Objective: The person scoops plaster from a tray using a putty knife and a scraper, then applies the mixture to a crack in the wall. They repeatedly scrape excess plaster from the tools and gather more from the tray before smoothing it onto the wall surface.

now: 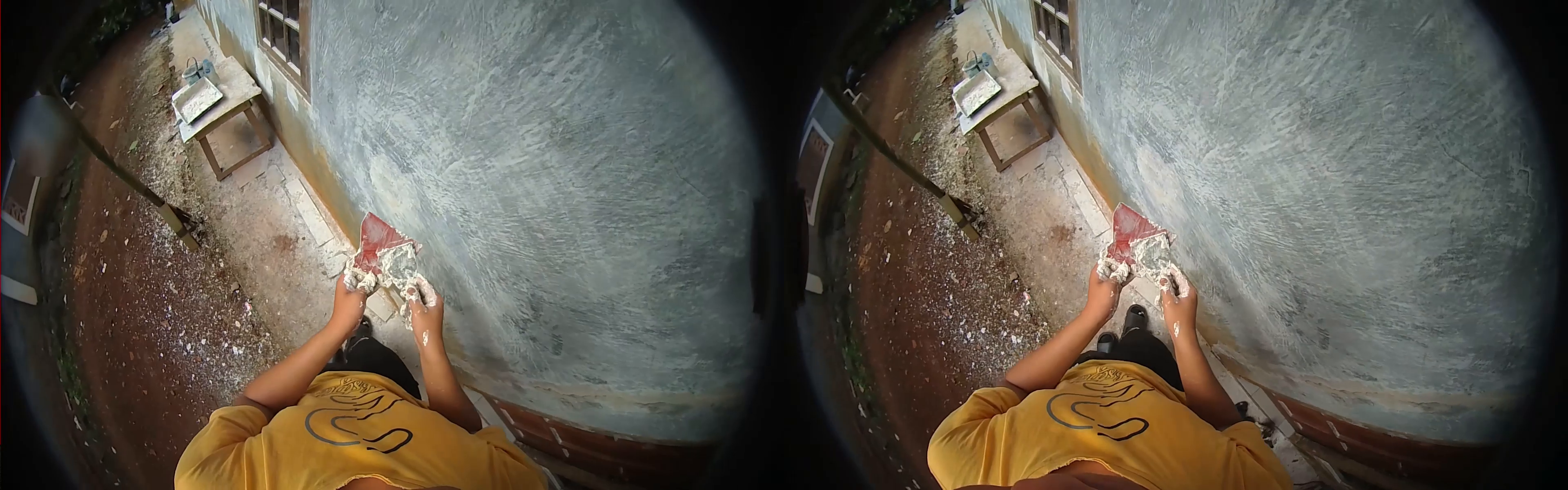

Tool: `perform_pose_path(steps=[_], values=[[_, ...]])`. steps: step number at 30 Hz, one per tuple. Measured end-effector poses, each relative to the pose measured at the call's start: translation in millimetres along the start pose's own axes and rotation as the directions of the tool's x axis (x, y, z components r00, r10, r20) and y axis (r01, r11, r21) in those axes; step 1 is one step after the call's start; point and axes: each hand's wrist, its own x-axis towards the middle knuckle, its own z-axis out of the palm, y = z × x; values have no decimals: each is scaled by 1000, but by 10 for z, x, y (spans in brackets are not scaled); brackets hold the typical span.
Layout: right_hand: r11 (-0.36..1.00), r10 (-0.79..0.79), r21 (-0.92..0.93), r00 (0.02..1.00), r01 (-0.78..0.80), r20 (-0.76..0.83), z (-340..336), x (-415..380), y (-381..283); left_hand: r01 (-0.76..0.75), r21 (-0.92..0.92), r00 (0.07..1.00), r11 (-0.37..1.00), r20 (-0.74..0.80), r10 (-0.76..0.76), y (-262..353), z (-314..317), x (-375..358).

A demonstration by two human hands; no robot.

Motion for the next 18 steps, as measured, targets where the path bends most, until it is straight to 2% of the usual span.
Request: perform_pose_path(steps=[2,3,4,5,6,7,8,10,12,13,14,15,18], values=[[999,-29,-33,998,31,63,119,263,-161,5,85,1000,996,-30,-2,96,-22,41],[992,-112,-45,990,117,91,166,400,-222,9,-2,1000,1000,28,-9,105,-101,153],[978,-198,-48,973,205,118,218,540,-266,-12,-5,1000,1000,-11,12,250,-97,219],[917,-338,-166,927,363,159,251,719,-231,8,-122,998,992,-64,-16,410,-112,272],[917,-340,-148,920,370,195,300,843,-367,19,-238,993,971,-109,-46,552,-148,323],[719,-561,-294,775,630,291,346,935,-591,17,-203,990,979,-135,-45,631,-236,369],[426,-715,-388,567,817,410,383,1046,-737,-6,-204,986,979,-162,-28,710,-342,376],[366,-720,-343,497,865,485,477,1383,-694,77,-197,994,977,-65,-91,954,-454,386],[226,-804,-244,322,943,500,673,1662,-633,79,-248,991,965,-86,-103,1105,-512,384],[214,-788,-190,284,958,546,804,1729,-635,109,-348,988,931,-70,-141,1097,-593,455],[207,-789,-170,267,963,553,956,1784,-618,140,-442,983,886,-47,-178,1079,-707,534],[213,-807,-135,252,968,534,1124,1814,-608,128,-457,991,880,23,-132,1176,-780,592],[216,-837,-71,222,974,499,1633,2051,-588,89,-449,992,889,-38,-118,1508,-980,807]])
